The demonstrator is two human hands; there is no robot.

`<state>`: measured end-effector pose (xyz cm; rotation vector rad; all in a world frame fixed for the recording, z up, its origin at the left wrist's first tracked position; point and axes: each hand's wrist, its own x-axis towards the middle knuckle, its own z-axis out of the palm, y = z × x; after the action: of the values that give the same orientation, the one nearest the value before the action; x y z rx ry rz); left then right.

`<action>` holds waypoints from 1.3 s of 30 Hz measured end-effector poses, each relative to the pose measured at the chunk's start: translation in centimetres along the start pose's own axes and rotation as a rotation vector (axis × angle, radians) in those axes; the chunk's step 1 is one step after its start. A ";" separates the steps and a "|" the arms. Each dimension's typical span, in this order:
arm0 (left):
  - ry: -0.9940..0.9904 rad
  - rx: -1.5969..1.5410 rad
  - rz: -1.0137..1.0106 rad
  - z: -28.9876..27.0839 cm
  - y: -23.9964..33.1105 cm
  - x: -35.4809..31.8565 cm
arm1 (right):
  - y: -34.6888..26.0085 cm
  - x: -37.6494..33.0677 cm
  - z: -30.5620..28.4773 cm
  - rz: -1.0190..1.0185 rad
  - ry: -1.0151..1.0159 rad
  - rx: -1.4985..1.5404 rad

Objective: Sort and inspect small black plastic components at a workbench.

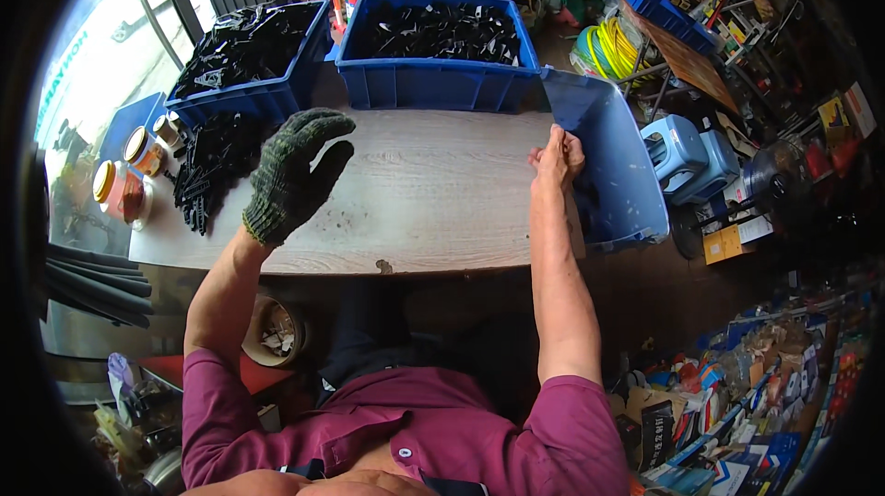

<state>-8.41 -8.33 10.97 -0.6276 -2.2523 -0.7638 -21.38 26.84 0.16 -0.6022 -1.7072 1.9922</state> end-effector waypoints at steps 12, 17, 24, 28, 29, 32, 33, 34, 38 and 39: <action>-0.105 0.080 0.198 10.7 -3.8 15.2 | 2.6 7.0 4.7 -0.132 0.178 -0.087; -0.123 0.085 0.276 19.1 -7.4 21.7 | 2.4 7.6 4.1 -0.035 0.095 -0.027; -0.481 -0.038 0.162 25.9 -14.7 26.2 | 3.7 7.5 5.3 0.086 -0.003 0.001; -0.493 0.170 0.135 25.9 -14.9 25.7 | 3.5 6.8 5.4 -0.016 0.043 -0.001; -0.500 0.183 0.109 27.1 -13.4 25.9 | 3.8 8.0 3.7 -0.003 0.062 -0.044; -0.645 0.329 0.070 30.1 -9.6 26.7 | 4.1 10.2 0.9 0.042 0.112 -0.060; -0.619 0.271 0.110 32.3 -10.7 25.9 | 3.8 10.1 0.7 0.033 0.143 -0.072; -0.625 0.291 0.085 33.6 -13.3 25.2 | 3.4 9.5 1.2 0.027 0.155 -0.072; -0.638 0.494 0.120 34.8 -25.8 22.8 | 4.3 6.0 8.0 0.062 -0.068 -0.012; -0.641 0.564 0.137 31.8 -28.9 22.3 | 3.3 4.7 9.5 0.034 -0.087 -0.019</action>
<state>-54.70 -2.88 -2.27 -0.8033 -2.7794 0.1953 -30.98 21.62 -1.97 -0.5618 -1.7801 2.0551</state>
